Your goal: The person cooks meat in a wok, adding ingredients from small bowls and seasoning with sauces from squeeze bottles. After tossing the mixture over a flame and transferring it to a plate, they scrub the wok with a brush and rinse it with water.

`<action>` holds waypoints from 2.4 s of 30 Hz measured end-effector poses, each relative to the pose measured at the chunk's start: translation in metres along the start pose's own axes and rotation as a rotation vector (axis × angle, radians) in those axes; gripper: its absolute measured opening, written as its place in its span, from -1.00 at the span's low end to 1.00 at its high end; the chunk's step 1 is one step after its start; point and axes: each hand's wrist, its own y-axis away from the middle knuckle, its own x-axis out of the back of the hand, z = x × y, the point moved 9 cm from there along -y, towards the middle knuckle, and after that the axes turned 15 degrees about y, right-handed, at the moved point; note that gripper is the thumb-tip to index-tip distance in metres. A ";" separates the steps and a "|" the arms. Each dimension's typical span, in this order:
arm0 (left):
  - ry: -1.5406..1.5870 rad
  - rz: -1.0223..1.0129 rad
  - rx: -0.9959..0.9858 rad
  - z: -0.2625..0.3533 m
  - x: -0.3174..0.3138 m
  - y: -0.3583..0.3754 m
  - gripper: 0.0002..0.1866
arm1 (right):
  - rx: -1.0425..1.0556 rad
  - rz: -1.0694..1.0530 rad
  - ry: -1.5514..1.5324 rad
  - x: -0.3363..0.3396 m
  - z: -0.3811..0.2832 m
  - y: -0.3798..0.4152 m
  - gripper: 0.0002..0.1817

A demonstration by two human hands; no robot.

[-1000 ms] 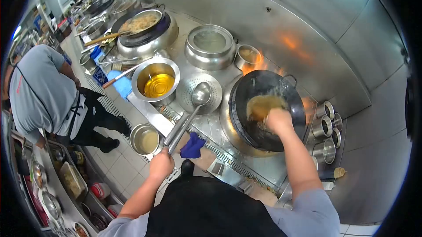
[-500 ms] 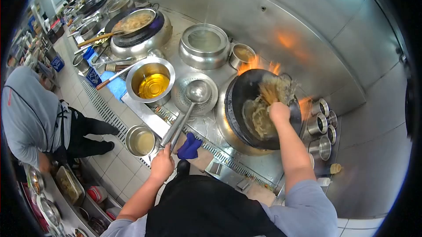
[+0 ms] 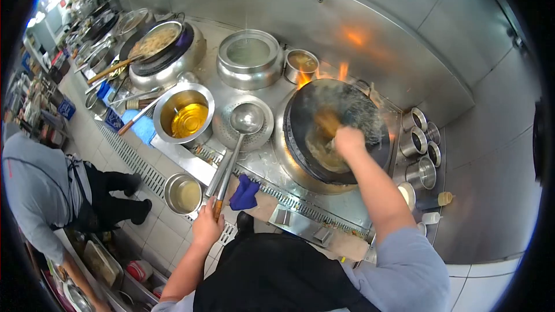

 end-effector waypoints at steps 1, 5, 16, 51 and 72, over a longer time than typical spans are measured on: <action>0.014 0.006 0.014 -0.001 0.004 0.002 -0.34 | 0.127 0.020 0.004 0.020 -0.018 0.031 -0.78; 0.062 0.041 0.062 -0.008 0.008 0.011 -0.28 | 0.185 -0.189 0.173 -0.017 -0.006 0.086 -0.76; 0.283 0.068 0.150 -0.036 0.015 0.018 -0.39 | 0.203 -0.517 0.486 -0.037 0.014 0.084 -0.77; -0.226 -0.214 0.665 -0.191 0.010 0.143 -0.53 | 0.023 -0.025 0.069 0.012 0.005 -0.024 -0.80; -0.325 -0.426 0.629 -0.213 -0.017 0.123 -0.59 | -0.121 0.081 -0.584 0.038 0.031 -0.027 -0.74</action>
